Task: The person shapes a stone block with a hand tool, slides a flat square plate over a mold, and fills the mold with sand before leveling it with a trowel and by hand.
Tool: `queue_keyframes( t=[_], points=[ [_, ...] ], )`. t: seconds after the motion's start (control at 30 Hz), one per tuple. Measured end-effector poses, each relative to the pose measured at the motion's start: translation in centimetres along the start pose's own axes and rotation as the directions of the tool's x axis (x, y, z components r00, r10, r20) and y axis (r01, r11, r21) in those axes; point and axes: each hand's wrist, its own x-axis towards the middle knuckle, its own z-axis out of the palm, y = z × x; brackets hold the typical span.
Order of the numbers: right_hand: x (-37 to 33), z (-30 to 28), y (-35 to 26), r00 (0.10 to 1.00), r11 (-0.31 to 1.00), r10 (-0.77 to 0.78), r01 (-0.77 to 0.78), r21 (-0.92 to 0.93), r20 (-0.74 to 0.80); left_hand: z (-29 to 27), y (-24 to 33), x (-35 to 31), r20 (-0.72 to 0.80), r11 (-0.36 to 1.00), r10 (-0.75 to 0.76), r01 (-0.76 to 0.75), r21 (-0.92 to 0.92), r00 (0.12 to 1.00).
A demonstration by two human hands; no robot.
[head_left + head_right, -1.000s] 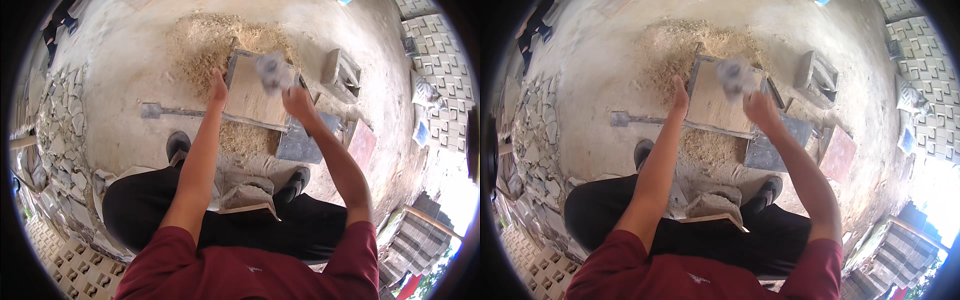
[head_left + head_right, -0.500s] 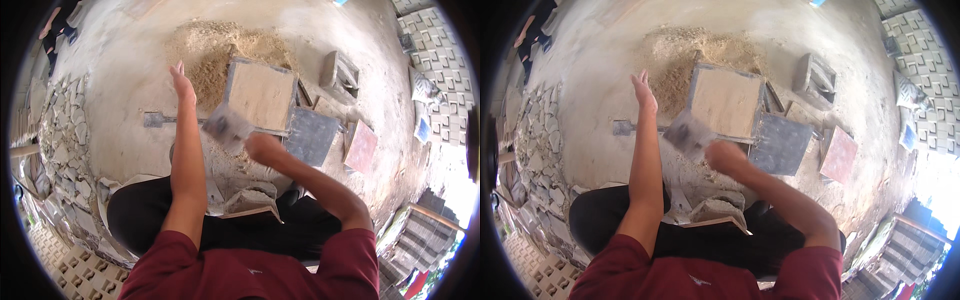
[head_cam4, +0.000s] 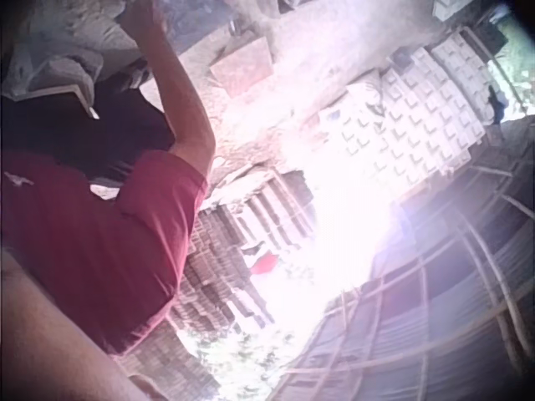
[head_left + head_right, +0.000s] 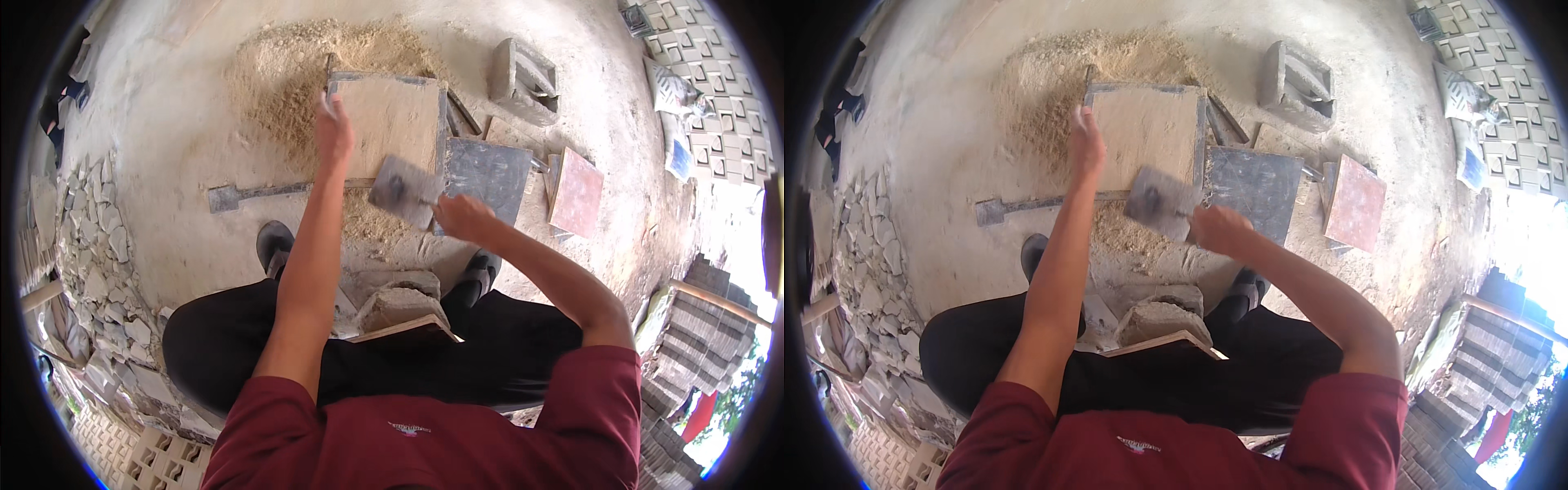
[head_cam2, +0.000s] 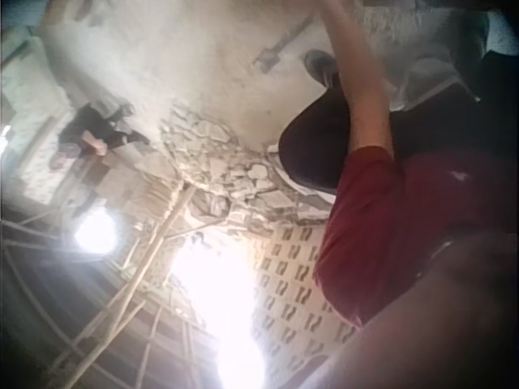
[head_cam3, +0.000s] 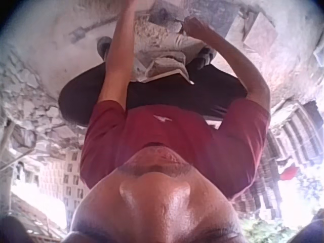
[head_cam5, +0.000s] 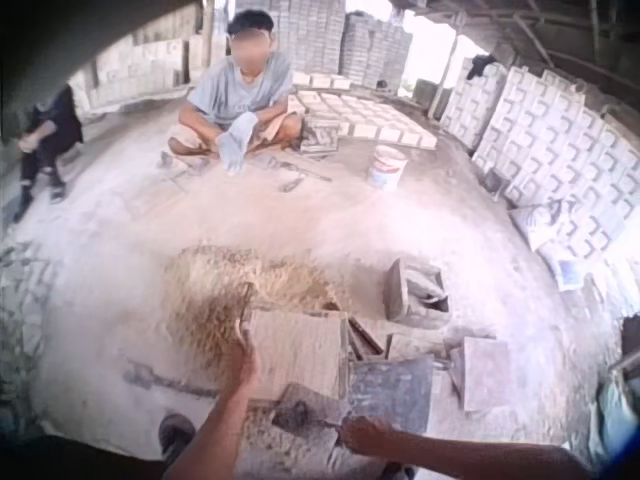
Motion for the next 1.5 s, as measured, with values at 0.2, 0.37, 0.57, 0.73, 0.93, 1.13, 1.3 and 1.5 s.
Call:
queue_keyframes(
  t=[0.2, 0.37, 0.57, 0.73, 0.93, 1.13, 1.3, 1.5],
  points=[
    [1.5, -1.9, 6.5, 0.892, 0.862, -0.401, 0.29, -0.416, -0.208, -0.6, 0.2, -1.1, 0.221, 0.959, -0.238, 0.192, 0.208, 0.946],
    [7.3, -7.5, 6.3, 0.912, 0.999, -0.046, 0.039, -0.026, -0.408, -0.2, -1.7, -1.1, 0.018, 0.995, -0.089, 0.088, 0.05, 0.996],
    [-0.7, -0.9, 1.6, 0.995, 0.995, -0.064, 0.069, -0.071, 0.072, -0.9, -5.0, 1.8, 0.018, 0.902, -0.418, 0.417, -0.112, 0.908],
    [0.5, -7.2, 1.4, 0.999, 0.999, 0.032, -0.032, 0.02, -0.003, 0.4, -1.8, 0.8, -0.075, 0.89, -0.45, 0.454, 0.039, 0.89],
    [9.8, -14.0, 2.1, 0.914, 0.996, -0.07, 0.044, -0.074, -0.4, -0.4, -0.9, 0.1, -0.178, 0.951, -0.253, 0.278, 0.134, 0.951],
    [18.6, -22.2, -1.2, 0.846, 0.989, -0.082, 0.006, -0.145, -0.526, -0.8, -1.6, 0.4, -0.157, 0.896, -0.267, 0.304, 0.322, 0.951],
    [28.0, -23.0, -0.5, 0.934, 0.92, 0.11, -0.224, -0.321, -0.339, 0.2, 0.1, 0.0, -0.21, 0.924, -0.194, 0.251, 0.289, 0.958],
    [29.5, -20.5, 0.3, 0.921, 0.988, 0.036, -0.092, -0.127, -0.387, -0.5, 0.1, 0.1, -0.201, 0.917, -0.245, 0.294, 0.271, 0.949]
  ],
)
